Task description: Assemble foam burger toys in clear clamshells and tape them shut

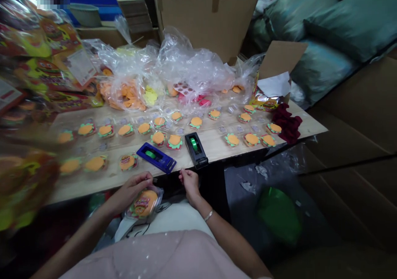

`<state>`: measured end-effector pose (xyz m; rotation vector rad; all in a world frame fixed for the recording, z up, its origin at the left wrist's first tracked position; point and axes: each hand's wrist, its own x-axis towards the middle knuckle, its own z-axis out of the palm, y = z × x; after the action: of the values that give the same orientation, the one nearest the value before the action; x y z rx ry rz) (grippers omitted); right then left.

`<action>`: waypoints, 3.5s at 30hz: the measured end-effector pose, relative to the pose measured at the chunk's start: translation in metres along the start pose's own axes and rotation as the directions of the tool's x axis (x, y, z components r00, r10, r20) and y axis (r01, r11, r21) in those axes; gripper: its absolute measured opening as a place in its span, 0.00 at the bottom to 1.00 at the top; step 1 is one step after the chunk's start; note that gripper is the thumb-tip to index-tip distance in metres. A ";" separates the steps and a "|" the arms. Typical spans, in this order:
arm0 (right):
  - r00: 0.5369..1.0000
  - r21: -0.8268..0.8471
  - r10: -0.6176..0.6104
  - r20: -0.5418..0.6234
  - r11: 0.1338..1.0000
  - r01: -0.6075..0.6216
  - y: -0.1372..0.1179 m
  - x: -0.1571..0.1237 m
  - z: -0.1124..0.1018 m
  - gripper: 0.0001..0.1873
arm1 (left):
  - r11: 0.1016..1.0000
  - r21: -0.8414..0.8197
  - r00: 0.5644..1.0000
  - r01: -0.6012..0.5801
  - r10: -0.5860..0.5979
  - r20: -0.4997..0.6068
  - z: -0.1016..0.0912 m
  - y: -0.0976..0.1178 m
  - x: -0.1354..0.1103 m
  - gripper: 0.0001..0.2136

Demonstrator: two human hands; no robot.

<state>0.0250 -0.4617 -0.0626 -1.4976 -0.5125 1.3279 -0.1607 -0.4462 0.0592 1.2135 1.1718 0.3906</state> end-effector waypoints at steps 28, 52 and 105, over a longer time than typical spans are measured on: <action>0.799 -0.154 -0.165 0.579 0.939 0.306 -0.092 -0.083 0.011 0.15 | 0.977 0.068 0.977 -0.204 0.198 0.084 0.015 0.020 -0.024 0.12; 0.249 -0.225 0.080 0.965 0.738 0.636 -0.125 -0.043 0.011 0.12 | 0.985 -0.146 0.986 -0.093 0.112 0.125 0.019 0.000 -0.019 0.24; 0.801 -0.167 -0.173 0.573 0.932 0.321 -0.065 -0.077 -0.011 0.09 | 0.945 -0.255 0.942 -0.205 0.120 -0.314 0.031 -0.029 -0.039 0.14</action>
<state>0.0314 -0.5048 0.0283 -1.1697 -1.2572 1.5152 -0.1595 -0.5033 0.0501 1.0233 1.2194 0.8634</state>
